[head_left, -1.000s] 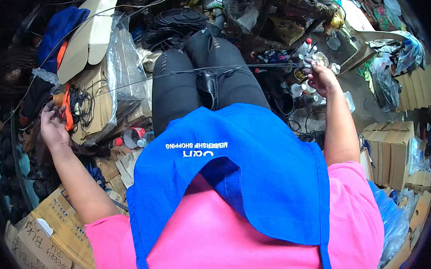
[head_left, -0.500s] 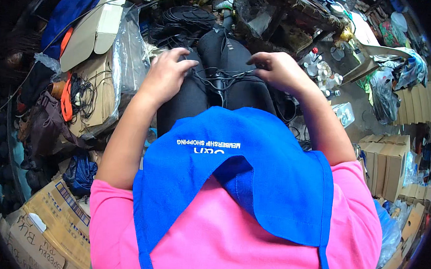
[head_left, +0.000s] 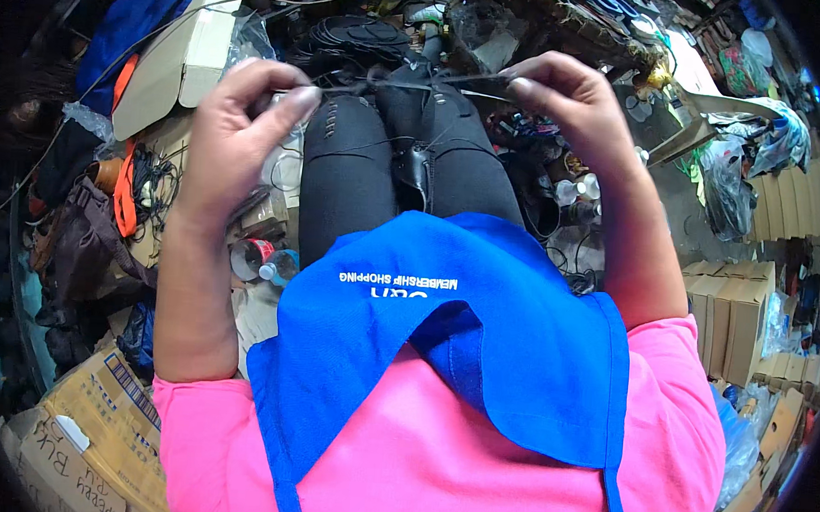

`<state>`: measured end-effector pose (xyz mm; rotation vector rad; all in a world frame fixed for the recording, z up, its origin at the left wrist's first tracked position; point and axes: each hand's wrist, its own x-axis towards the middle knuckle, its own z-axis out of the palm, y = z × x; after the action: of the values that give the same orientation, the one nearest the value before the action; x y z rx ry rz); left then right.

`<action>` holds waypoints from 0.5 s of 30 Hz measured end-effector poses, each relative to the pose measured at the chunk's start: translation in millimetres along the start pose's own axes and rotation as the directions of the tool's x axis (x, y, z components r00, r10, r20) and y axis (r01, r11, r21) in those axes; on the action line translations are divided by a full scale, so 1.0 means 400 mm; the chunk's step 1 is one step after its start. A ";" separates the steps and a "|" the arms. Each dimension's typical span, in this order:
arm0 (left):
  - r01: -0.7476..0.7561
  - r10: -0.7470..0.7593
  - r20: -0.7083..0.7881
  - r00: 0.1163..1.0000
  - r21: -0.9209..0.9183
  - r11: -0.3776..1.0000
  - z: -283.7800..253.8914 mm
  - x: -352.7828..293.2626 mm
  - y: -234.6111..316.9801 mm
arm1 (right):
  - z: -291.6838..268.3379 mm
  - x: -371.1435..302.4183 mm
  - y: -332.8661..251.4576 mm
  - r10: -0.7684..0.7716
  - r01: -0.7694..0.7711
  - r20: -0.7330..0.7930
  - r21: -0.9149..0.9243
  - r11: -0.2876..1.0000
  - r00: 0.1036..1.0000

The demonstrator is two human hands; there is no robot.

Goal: Stitch or assemble shoe components by hand using thread and needle.

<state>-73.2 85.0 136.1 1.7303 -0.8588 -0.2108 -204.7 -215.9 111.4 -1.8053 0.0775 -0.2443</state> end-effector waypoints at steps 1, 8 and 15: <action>-0.053 0.055 -0.046 0.997 0.046 0.998 -0.012 -0.002 0.005 | -0.018 -0.004 -0.015 -0.039 0.039 -0.029 0.012 0.999 0.999; 0.129 -0.131 -0.069 0.989 -0.037 0.991 -0.050 -0.091 -0.075 | -0.092 -0.075 0.042 0.205 -0.174 -0.071 0.309 0.935 0.976; 0.237 -0.315 0.154 0.937 0.383 0.893 -0.051 -0.183 -0.174 | -0.150 -0.150 0.171 0.450 -0.420 0.006 -0.350 0.838 0.893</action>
<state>-84.4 154.3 60.5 2.2084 -0.8362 -0.4609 -270.2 -279.0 51.5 -2.0812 0.4916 0.1898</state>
